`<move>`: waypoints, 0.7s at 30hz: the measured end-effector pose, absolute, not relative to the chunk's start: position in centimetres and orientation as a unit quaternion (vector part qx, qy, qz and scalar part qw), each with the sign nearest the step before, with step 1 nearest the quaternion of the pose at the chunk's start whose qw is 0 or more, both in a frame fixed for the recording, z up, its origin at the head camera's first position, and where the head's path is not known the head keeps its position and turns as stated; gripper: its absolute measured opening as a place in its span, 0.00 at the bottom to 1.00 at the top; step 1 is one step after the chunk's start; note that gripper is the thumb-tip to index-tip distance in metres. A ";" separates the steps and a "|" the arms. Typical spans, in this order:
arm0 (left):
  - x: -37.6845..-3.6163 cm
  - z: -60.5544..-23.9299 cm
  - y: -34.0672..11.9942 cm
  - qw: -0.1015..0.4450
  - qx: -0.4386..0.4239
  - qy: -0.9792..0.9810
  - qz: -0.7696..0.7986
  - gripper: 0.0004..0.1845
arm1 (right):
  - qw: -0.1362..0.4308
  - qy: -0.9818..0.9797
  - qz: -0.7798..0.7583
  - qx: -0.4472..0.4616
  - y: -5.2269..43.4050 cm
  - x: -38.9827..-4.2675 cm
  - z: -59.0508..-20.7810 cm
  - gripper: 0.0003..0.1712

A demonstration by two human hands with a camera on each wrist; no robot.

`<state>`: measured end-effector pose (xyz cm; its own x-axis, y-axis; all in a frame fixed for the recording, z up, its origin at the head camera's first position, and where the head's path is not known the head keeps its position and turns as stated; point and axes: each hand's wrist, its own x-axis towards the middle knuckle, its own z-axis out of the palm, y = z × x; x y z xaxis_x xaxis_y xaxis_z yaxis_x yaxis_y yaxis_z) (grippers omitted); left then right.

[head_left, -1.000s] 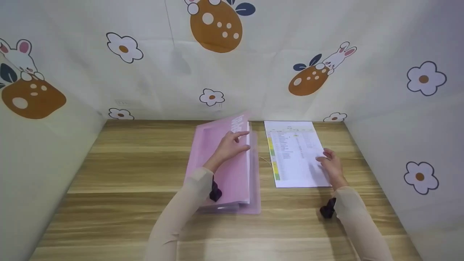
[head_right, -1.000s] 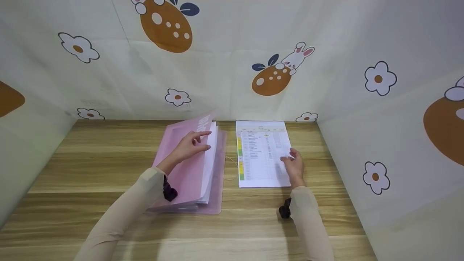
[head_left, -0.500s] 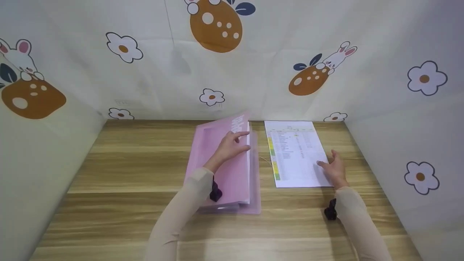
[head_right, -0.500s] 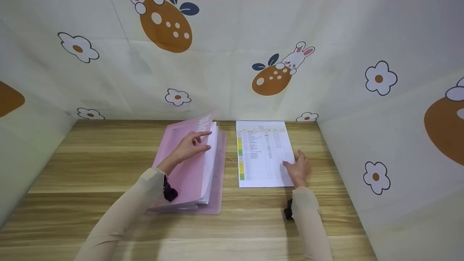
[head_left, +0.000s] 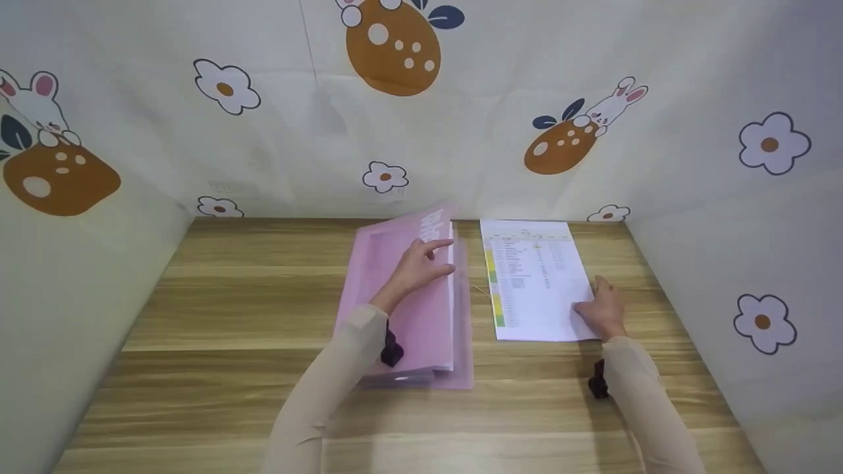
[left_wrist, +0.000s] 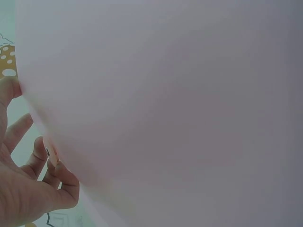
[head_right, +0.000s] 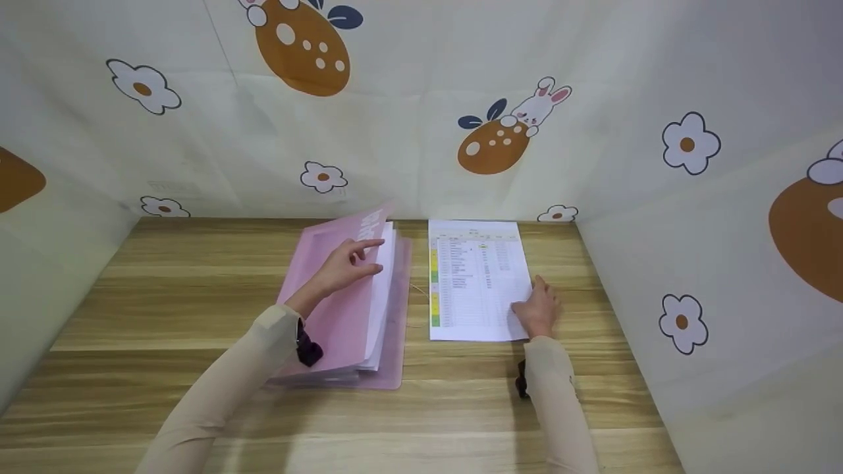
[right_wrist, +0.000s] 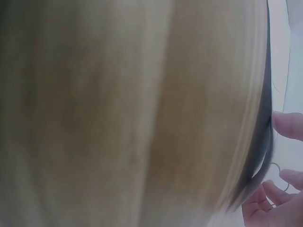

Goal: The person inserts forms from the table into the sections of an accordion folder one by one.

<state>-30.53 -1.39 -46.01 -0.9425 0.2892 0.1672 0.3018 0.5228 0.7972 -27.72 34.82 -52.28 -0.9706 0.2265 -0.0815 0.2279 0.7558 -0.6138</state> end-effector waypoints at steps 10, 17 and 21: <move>-30.5 -46.0 -1.4 0.002 -0.171 -0.873 -0.458 0.26 | 0.044 0.913 -0.377 0.148 34.1 -27.7 -51.7 0.47; -30.6 -46.1 -1.4 0.006 -0.174 -0.871 -0.460 0.26 | 0.058 0.905 -0.388 0.164 34.4 -28.1 -51.9 0.49; -30.6 -46.1 -1.4 0.007 -0.174 -0.871 -0.460 0.26 | 0.060 0.907 -0.389 0.151 34.6 -28.0 -51.9 0.49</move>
